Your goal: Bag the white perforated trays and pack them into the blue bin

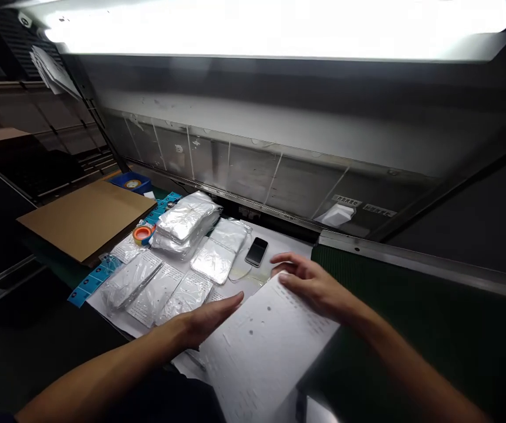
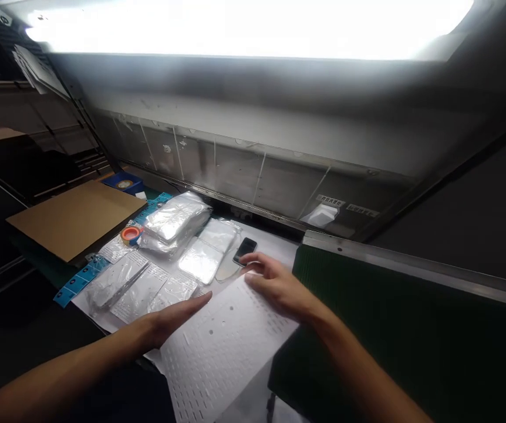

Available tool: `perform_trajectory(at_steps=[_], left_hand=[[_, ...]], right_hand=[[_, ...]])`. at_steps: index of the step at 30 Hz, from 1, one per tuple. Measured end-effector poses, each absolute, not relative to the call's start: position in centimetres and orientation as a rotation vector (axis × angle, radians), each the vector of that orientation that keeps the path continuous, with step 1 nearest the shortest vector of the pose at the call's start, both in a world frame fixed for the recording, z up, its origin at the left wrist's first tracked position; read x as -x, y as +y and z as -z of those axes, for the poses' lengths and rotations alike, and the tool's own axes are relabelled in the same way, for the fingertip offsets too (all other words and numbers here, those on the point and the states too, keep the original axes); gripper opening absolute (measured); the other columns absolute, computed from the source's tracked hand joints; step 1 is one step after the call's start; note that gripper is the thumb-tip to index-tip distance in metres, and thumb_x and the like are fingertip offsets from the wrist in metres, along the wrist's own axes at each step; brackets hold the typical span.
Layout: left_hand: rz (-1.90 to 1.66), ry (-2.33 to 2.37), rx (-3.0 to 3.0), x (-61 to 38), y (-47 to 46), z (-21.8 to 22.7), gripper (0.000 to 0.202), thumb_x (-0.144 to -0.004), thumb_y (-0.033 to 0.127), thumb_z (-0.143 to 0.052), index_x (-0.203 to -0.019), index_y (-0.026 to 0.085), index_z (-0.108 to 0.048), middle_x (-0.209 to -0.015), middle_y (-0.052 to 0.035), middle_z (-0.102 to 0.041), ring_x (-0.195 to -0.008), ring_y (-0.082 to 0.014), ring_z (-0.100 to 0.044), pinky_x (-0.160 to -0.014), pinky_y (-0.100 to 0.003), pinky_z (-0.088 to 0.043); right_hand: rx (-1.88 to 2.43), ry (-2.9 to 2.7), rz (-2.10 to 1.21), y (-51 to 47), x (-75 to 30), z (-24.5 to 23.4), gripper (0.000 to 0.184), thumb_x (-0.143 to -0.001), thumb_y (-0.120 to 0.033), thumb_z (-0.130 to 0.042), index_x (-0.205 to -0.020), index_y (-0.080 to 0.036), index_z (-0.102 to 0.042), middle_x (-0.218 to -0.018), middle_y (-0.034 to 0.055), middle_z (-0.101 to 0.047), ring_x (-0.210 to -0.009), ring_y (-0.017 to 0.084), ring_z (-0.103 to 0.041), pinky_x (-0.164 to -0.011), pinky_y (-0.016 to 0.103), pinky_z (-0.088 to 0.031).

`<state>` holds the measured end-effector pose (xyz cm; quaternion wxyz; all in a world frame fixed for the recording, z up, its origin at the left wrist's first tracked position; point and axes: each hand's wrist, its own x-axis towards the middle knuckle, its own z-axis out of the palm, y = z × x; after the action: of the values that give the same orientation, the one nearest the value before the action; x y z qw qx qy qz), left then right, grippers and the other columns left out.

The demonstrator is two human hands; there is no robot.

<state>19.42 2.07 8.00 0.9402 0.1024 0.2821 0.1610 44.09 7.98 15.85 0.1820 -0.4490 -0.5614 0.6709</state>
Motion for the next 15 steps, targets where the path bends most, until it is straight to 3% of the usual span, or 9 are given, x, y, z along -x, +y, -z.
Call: perform_trajectory(at_steps=[3, 6, 9, 12, 15], left_hand=[[-0.317, 0.539, -0.193, -16.0, 1.6, -7.5, 0.060, -0.082, 0.056, -0.046, -0.112, 0.005, -0.058, -0.097, -0.0138, -0.068, -0.084, -0.0194, -0.063, -0.082, -0.029, -0.044], [-0.314, 0.514, -0.195, -11.9, 1.2, -6.4, 0.060, -0.082, 0.056, -0.046, -0.113, 0.005, -0.057, -0.098, -0.0152, -0.067, -0.088, -0.0225, -0.063, -0.084, -0.033, -0.043], [-0.339, 0.460, -0.247, -8.4, 1.1, -5.3, 0.045, -0.082, 0.038, -0.055, -0.116, 0.009, -0.055, -0.100, -0.0142, -0.066, -0.086, -0.0231, -0.063, -0.083, -0.036, -0.044], [-0.372, 0.479, -0.243, -5.8, 0.8, -4.2, 0.041, -0.079, 0.022, -0.059, -0.118, 0.012, -0.052, -0.102, -0.0138, -0.065, -0.084, -0.0220, -0.064, -0.079, -0.036, -0.046], [-0.423, 0.555, -0.182, -4.4, -0.1, -2.9, 0.040, -0.081, 0.026, -0.056, -0.118, 0.012, -0.050, -0.106, -0.0153, -0.064, -0.090, -0.0246, -0.063, -0.080, -0.039, -0.047]], right_hand=[[1.307, -1.658, -1.862, 7.8, -37.2, -14.6, 0.039, -0.084, -0.039, -0.054, -0.119, -0.025, -0.046, -0.106, 0.0055, -0.058, -0.086, 0.019, -0.059, -0.073, 0.036, -0.050], [1.418, -1.868, -1.615, 7.4, -33.0, -14.3, 0.037, -0.086, -0.038, -0.051, -0.121, -0.028, -0.047, -0.106, 0.0044, -0.059, -0.094, 0.021, -0.057, -0.082, 0.040, -0.047], [1.630, -1.970, -1.242, 6.7, -30.5, -13.9, 0.038, -0.083, -0.039, -0.054, -0.120, -0.030, -0.050, -0.120, 0.0041, -0.055, -0.110, 0.025, -0.050, -0.093, 0.047, -0.042], [1.861, -1.555, -0.990, 4.1, -28.8, -12.3, 0.041, -0.083, -0.047, -0.052, -0.121, -0.032, -0.048, -0.129, 0.0037, -0.050, -0.119, 0.027, -0.045, -0.098, 0.049, -0.038], [1.939, -0.804, -1.040, -1.1, -26.0, -8.9, 0.059, -0.076, -0.056, -0.056, -0.126, -0.029, -0.040, -0.124, 0.0086, -0.055, -0.114, 0.028, -0.052, -0.096, 0.048, -0.042]])
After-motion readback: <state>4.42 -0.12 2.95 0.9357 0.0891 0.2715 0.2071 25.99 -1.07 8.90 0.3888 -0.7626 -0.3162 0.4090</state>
